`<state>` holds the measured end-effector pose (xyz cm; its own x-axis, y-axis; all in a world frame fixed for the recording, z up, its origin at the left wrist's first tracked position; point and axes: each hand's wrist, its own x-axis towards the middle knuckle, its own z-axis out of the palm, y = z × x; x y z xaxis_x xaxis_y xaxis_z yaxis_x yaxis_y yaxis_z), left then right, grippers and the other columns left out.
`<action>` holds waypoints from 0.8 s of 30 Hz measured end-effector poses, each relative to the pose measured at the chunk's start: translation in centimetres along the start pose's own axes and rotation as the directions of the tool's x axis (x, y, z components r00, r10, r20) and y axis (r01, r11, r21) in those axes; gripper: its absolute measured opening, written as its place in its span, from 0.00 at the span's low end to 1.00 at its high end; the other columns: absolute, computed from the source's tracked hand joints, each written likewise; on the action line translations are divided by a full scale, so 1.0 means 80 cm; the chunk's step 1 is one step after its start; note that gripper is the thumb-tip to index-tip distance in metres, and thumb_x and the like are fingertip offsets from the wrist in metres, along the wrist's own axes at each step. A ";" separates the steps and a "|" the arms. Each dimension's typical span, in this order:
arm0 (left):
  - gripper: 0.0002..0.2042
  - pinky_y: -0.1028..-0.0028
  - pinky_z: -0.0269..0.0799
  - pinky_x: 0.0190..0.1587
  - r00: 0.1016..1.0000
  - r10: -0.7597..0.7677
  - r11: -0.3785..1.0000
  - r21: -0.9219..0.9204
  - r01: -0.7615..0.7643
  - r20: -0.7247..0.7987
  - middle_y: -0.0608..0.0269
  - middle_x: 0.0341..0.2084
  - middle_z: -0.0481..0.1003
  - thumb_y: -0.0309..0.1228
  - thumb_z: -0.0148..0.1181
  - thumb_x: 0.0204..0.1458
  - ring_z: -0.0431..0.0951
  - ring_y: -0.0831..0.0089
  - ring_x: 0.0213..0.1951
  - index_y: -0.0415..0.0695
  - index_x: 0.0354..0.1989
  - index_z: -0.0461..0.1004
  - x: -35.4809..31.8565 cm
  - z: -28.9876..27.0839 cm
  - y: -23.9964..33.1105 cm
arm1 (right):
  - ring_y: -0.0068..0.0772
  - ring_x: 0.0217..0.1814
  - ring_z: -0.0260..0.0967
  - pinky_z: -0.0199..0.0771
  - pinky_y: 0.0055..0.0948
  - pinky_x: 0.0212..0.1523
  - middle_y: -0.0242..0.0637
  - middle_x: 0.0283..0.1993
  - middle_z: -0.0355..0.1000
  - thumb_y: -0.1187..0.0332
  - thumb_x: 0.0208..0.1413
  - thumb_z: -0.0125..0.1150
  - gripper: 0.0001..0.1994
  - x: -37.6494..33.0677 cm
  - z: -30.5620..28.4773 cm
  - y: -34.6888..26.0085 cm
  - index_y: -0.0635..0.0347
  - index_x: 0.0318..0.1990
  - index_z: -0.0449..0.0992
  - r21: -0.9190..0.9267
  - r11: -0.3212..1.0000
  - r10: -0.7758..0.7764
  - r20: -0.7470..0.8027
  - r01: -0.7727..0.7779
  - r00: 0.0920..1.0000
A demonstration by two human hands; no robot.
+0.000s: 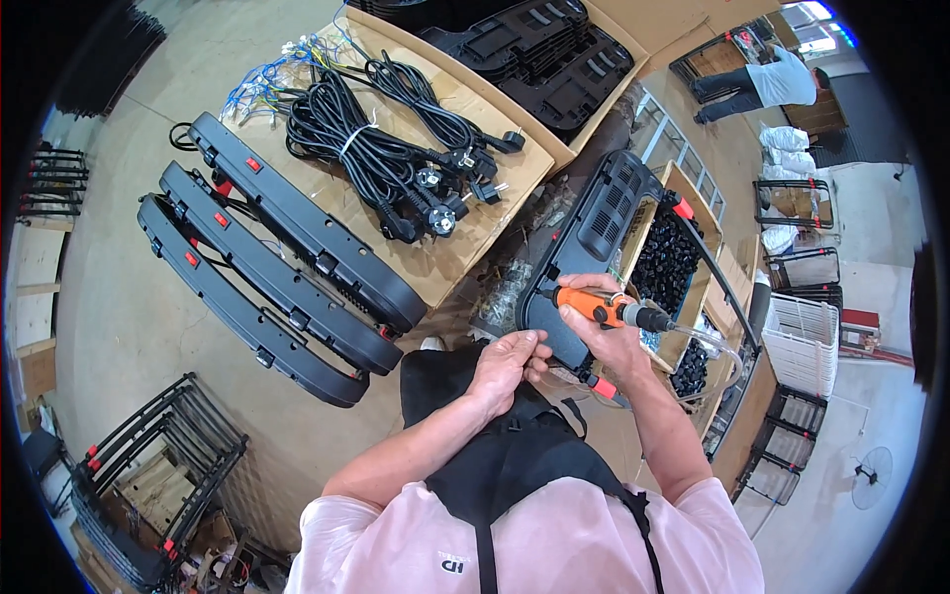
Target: Assemble a plastic housing component for a power tool by inserting components and securing them with screws using a pneumatic screwdriver.
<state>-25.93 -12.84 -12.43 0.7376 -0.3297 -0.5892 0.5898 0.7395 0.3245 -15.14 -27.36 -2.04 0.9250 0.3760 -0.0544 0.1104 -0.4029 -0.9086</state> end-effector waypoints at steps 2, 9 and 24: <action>0.15 0.79 0.78 0.32 0.999 -0.004 0.998 -0.056 0.002 -0.035 0.64 0.35 0.81 0.38 0.52 0.74 0.79 0.79 0.30 0.39 0.54 0.76 -0.004 0.010 0.007 | 0.28 0.53 0.78 0.79 0.31 0.57 0.38 0.54 0.80 0.76 0.57 0.72 0.18 -0.001 0.000 -0.008 0.60 0.55 0.77 -0.034 0.999 0.021 -0.003 -0.021 1.000; 0.14 0.79 0.72 0.30 0.997 -0.041 0.959 -0.282 0.022 -0.064 0.71 0.31 0.78 0.42 0.55 0.72 0.76 0.79 0.29 0.45 0.51 0.77 0.031 0.029 0.029 | 0.39 0.63 0.76 0.76 0.40 0.66 0.46 0.58 0.78 0.81 0.56 0.70 0.26 -0.022 -0.047 -0.039 0.63 0.61 0.68 0.177 0.984 -0.013 -0.093 0.029 0.996; 0.12 0.76 0.76 0.35 0.991 -0.087 0.917 -0.380 0.120 0.102 0.71 0.28 0.76 0.42 0.56 0.71 0.76 0.76 0.32 0.46 0.48 0.78 0.170 0.192 0.034 | 0.40 0.63 0.76 0.76 0.41 0.66 0.47 0.58 0.77 0.77 0.57 0.72 0.24 0.001 -0.221 0.006 0.63 0.59 0.70 0.241 0.960 -0.092 -0.201 0.140 0.975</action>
<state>-9.29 -24.30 -8.19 0.7131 -0.4508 -0.5369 0.5043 0.8618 -0.0538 -8.57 -42.27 4.83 0.9652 0.2356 0.1135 0.1477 -0.1331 -0.9800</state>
